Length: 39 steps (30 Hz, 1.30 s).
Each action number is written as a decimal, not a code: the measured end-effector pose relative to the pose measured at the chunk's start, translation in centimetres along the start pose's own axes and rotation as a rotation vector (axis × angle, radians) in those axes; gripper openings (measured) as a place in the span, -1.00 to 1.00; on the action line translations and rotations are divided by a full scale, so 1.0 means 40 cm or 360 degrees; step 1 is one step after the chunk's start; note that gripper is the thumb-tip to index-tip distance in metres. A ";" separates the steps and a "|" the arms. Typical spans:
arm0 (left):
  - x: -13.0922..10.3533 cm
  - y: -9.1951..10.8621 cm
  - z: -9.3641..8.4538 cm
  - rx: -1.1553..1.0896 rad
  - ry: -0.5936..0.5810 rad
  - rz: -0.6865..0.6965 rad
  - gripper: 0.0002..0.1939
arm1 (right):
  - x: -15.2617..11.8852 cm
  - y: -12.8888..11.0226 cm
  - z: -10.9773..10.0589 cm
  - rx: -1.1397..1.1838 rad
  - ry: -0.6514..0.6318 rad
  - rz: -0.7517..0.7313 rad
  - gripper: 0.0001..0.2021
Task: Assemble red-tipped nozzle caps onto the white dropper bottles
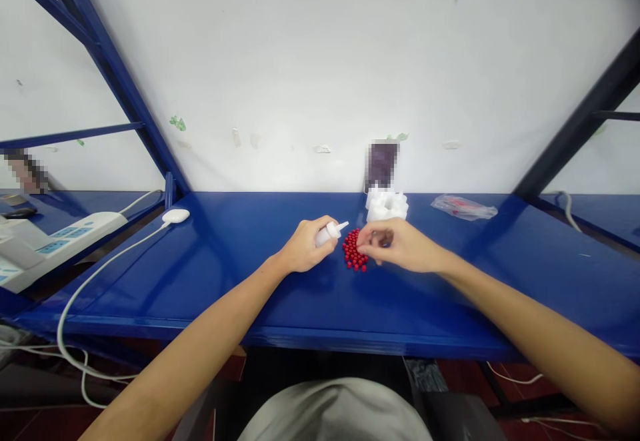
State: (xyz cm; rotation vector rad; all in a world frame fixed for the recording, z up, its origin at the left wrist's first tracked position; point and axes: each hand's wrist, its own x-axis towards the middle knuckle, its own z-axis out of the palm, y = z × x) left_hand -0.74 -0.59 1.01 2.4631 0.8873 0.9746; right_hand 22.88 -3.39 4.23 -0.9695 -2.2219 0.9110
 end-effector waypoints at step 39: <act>0.002 0.026 0.005 0.0550 -0.0111 0.0085 -0.85 | 0.016 0.028 0.079 -0.0053 0.0704 -0.0408 -0.90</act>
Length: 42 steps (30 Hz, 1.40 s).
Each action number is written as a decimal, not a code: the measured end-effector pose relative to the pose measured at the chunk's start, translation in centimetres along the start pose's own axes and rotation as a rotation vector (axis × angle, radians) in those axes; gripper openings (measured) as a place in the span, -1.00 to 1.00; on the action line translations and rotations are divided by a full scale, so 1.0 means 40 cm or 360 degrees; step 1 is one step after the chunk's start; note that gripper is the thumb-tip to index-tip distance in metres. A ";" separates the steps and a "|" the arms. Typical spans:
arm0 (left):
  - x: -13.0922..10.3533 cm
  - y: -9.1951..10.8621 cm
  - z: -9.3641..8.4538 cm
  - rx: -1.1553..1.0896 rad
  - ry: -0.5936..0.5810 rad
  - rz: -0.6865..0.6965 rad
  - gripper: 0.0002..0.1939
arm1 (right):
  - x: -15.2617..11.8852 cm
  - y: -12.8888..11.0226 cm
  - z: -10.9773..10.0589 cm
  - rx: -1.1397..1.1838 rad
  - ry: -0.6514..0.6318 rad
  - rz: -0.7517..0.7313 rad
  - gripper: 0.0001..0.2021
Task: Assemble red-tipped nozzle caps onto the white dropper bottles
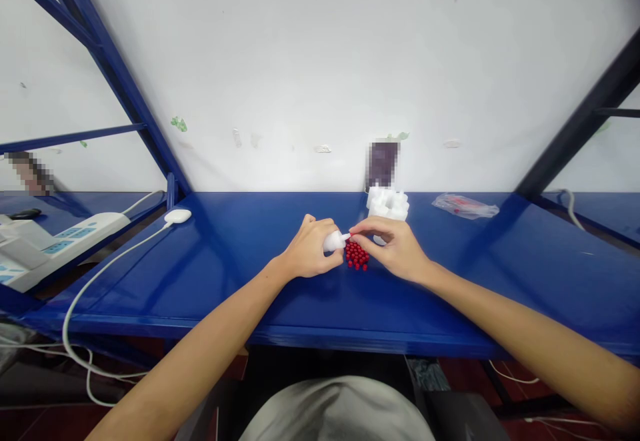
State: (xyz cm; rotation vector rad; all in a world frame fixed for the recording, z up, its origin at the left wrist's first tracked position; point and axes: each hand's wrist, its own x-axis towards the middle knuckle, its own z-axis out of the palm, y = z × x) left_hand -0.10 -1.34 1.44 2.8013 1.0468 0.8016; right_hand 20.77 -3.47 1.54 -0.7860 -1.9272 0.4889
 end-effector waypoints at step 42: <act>0.004 -0.039 -0.008 -0.0150 0.0462 -0.0609 -0.49 | -0.012 0.003 -0.012 -0.0015 0.0202 0.0129 -0.80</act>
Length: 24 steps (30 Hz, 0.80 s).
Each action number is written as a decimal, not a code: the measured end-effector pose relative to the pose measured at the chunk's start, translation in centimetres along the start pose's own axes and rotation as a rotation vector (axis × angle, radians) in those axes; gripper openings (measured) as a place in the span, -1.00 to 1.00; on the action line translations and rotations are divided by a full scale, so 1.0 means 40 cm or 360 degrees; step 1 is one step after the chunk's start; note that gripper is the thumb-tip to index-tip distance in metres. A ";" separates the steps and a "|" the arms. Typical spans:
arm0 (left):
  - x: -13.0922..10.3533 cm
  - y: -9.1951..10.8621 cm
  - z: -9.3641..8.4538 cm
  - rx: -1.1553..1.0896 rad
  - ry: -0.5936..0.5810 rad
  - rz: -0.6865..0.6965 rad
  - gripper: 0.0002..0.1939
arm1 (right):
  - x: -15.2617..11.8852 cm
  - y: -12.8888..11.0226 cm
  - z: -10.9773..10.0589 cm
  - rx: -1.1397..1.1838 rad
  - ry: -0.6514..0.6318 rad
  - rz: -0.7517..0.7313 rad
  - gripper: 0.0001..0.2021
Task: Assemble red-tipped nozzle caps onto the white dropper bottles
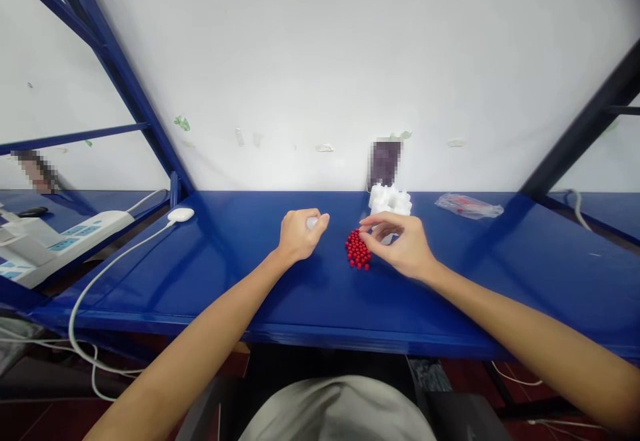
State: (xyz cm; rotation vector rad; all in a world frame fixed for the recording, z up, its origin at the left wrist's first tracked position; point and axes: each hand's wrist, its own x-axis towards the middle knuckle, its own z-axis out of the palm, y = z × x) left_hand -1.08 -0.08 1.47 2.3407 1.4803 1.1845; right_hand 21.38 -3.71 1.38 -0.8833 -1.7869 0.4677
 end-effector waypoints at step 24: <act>0.033 -0.077 -0.009 0.0572 -0.0351 -0.0064 -0.53 | 0.024 -0.015 -0.050 -0.0636 -0.0989 -0.0316 -0.88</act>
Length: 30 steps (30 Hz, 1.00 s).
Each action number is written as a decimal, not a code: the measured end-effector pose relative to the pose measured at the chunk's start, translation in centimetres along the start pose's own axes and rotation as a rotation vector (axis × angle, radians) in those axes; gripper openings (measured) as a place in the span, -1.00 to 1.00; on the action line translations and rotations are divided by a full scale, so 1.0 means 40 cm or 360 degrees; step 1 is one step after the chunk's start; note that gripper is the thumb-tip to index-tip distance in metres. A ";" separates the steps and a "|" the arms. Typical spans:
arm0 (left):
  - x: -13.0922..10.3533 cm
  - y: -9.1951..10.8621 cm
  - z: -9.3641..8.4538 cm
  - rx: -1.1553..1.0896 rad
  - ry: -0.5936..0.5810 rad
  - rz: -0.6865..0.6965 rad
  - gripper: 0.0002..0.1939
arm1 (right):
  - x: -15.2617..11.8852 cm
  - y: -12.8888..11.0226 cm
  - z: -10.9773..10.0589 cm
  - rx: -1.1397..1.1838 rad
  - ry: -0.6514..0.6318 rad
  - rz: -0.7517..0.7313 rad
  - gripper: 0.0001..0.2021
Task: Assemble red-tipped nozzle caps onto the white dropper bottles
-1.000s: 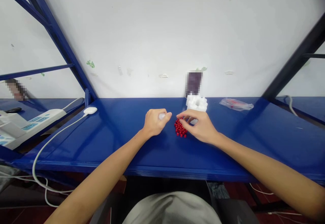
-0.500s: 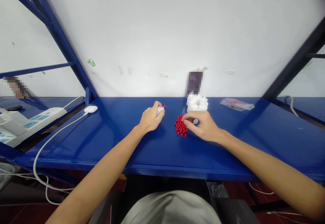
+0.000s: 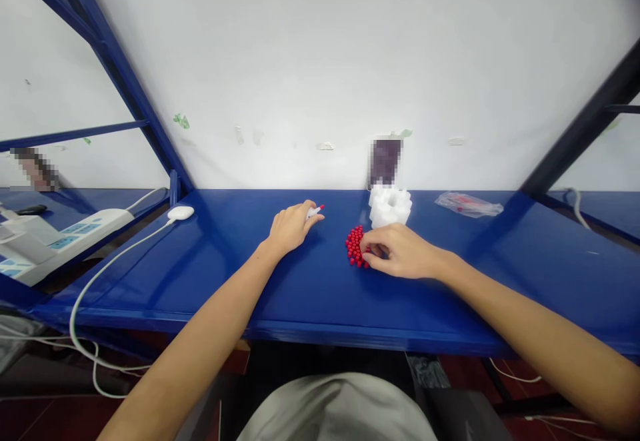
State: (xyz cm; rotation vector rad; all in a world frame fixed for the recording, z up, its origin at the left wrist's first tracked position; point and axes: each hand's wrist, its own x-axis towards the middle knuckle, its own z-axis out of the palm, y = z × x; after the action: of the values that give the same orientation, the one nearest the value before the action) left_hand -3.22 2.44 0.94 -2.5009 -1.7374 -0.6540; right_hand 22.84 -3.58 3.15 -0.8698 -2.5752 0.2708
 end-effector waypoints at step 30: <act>0.004 -0.029 0.004 0.0265 -0.0014 -0.0208 -0.64 | 0.003 -0.005 0.011 -0.0024 -0.0076 0.0058 -0.86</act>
State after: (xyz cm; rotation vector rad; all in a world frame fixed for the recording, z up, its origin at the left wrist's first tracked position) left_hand -4.16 3.08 0.60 -2.3005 -1.8855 -0.4826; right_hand 22.48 -3.68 2.85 -0.9273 -2.6102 0.2865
